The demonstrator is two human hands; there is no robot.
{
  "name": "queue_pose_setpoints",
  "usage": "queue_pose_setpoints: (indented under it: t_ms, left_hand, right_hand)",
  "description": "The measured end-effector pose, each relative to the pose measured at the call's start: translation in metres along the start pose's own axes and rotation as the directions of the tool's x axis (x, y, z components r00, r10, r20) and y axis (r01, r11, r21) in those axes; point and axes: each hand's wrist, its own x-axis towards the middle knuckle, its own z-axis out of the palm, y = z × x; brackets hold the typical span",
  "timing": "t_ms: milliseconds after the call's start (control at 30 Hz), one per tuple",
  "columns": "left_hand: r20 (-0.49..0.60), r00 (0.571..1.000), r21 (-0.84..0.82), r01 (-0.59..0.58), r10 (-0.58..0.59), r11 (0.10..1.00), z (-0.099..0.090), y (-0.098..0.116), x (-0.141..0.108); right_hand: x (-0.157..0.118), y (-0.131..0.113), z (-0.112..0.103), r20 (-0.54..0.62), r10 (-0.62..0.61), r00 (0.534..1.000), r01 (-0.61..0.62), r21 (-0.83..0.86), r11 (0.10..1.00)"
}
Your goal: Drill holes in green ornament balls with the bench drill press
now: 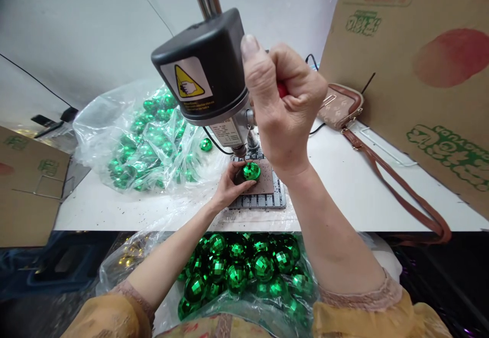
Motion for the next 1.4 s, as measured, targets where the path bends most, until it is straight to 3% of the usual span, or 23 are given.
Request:
queue_pose_setpoints:
  t_ms: [167, 367, 1000, 1400]
  left_hand:
    - [-0.008, 1.000, -0.005, 0.005, -0.005, 1.000, -0.001, 0.000, 0.000]
    - [0.000, 1.000, 0.013, -0.026, 0.026, 1.000, -0.001, -0.002, 0.000]
    - [-0.007, 0.999, -0.015, -0.035, 0.035, 0.999, 0.001, 0.000, -0.001]
    - [0.010, 0.999, -0.038, -0.047, 0.047, 0.998, 0.002, 0.005, -0.003]
  right_hand:
    - [-0.011, 0.002, -0.003, -0.049, -0.026, 0.998, 0.021, -0.090, 0.996]
    - [-0.028, 0.004, -0.005, -0.120, -0.108, 0.987, 0.113, 0.039, 0.993]
    - [-0.044, 0.021, -0.015, -0.145, -0.255, 0.956, 0.259, 0.009, 0.966]
    - [-0.048, 0.027, -0.028, 0.000, -0.359, 0.933, 0.359, 0.072, 0.931]
